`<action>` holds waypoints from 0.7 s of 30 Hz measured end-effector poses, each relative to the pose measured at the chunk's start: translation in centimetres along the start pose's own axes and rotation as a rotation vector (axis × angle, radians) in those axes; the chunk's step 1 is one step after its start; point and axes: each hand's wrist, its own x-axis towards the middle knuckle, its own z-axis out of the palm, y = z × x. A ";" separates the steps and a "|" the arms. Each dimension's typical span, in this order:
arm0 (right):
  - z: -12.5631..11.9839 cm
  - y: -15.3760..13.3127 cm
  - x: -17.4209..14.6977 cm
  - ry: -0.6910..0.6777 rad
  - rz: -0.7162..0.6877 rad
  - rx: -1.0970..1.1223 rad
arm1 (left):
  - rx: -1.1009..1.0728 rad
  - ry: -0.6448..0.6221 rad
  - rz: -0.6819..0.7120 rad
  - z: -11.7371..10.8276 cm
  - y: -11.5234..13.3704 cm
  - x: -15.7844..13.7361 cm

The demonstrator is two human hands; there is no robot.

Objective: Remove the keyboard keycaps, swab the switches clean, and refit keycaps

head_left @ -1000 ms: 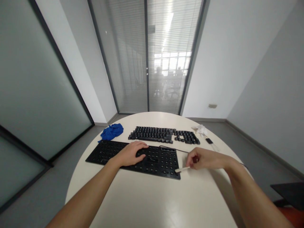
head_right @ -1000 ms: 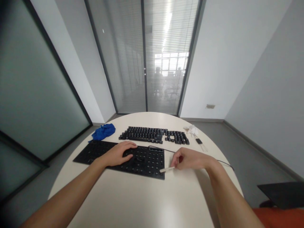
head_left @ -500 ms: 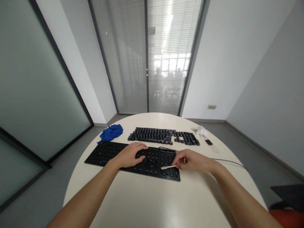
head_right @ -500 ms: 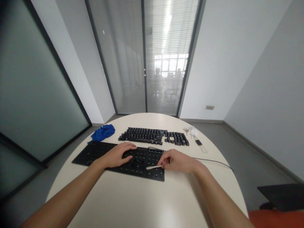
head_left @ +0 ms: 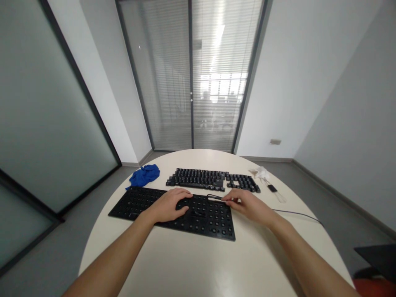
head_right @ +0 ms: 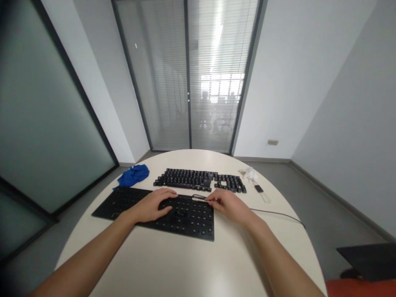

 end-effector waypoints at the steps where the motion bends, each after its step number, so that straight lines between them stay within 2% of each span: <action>1: -0.2 -0.1 -0.1 -0.003 0.002 0.015 | -0.001 0.001 0.001 0.0 0.0 0.0; 3: -0.6 -0.5 -0.4 -0.059 0.006 0.072 | -0.004 0.002 0.002 0.0 -0.1 0.0; 7: -1.0 -1.4 -1.2 -0.358 0.024 0.211 | -0.002 -0.001 -0.003 0.2 -0.2 -0.1; 9: -0.9 -1.7 -1.5 -0.431 0.053 0.222 | 0.001 0.001 -0.004 0.3 -0.3 -0.1; 14: -0.8 -1.4 -1.5 -0.405 0.080 0.189 | 0.000 -0.001 -0.003 0.3 -0.3 0.0; 21: -1.0 -0.1 -1.1 -0.228 0.094 0.101 | -0.007 -0.002 0.002 0.4 -0.3 -0.1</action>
